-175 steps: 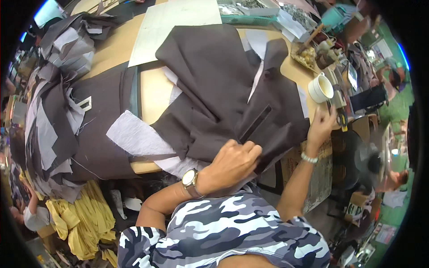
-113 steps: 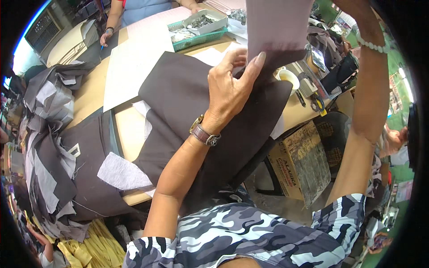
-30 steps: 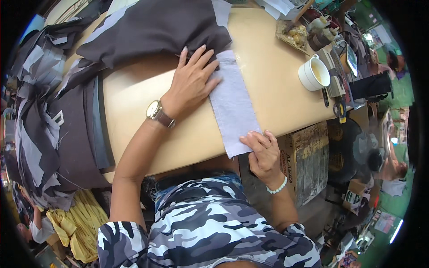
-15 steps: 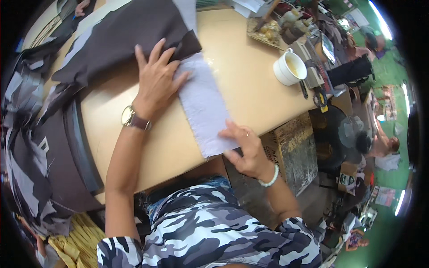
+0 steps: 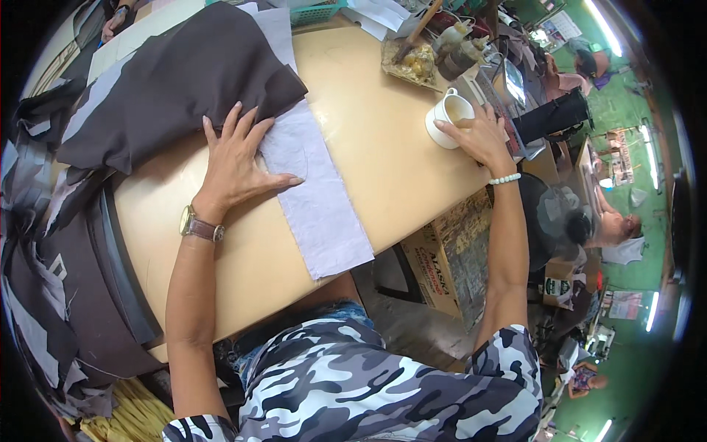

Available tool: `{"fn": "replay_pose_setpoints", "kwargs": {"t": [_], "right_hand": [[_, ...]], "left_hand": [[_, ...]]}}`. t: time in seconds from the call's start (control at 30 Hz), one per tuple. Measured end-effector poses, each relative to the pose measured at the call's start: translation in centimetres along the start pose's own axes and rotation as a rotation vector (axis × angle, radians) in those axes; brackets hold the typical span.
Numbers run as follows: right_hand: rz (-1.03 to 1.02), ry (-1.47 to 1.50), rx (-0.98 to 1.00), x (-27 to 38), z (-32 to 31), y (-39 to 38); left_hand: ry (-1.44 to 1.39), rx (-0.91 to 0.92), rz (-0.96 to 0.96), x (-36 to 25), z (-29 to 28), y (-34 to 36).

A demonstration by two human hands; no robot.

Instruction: The person aligns and presses fabric strips onto garment panels by hand, sets each piece aside, and repeats the process with subsequent fabric pieces.

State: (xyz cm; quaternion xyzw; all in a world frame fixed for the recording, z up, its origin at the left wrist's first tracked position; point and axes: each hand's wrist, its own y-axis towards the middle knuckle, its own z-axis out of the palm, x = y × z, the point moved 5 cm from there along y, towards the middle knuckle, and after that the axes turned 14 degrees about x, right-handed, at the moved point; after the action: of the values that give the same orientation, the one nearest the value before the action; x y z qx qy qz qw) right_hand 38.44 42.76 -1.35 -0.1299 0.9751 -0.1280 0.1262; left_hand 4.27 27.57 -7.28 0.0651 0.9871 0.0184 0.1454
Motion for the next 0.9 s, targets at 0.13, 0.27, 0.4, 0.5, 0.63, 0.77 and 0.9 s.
{"fn": "replay_pose_setpoints", "kwargs": {"t": [0.13,0.27,0.4,0.5,0.63,0.77,0.9], "right_hand": [[-0.053,0.071,-0.228,-1.4,-0.7,-0.8],[-0.1,0.068,-0.451,-1.7,-0.8,-3.0],[-0.181,-0.086,-0.398,1.4,-1.7,-3.8],[-0.596,0.293,-0.454,7.4,-3.9,-5.1],[-1.038,0.679,-0.278,19.2,-3.6,-6.4],[-1.145,0.871,-0.005,24.6,-1.1,-3.5],[-1.169,0.966,0.005,25.1,0.7,-1.8]], "left_hand": [[-0.002,-0.006,-0.016,0.0,0.0,-0.5],[0.06,-0.129,0.038,-0.4,-0.6,-0.8],[0.131,-0.171,0.102,-0.6,-0.9,-0.8],[0.066,-0.025,0.076,0.2,-0.4,-0.8],[-0.005,0.035,0.045,1.5,-0.4,-1.4],[-0.167,0.052,0.072,2.6,0.3,-1.5],[-0.289,0.011,0.103,2.8,0.1,-0.9]]}}
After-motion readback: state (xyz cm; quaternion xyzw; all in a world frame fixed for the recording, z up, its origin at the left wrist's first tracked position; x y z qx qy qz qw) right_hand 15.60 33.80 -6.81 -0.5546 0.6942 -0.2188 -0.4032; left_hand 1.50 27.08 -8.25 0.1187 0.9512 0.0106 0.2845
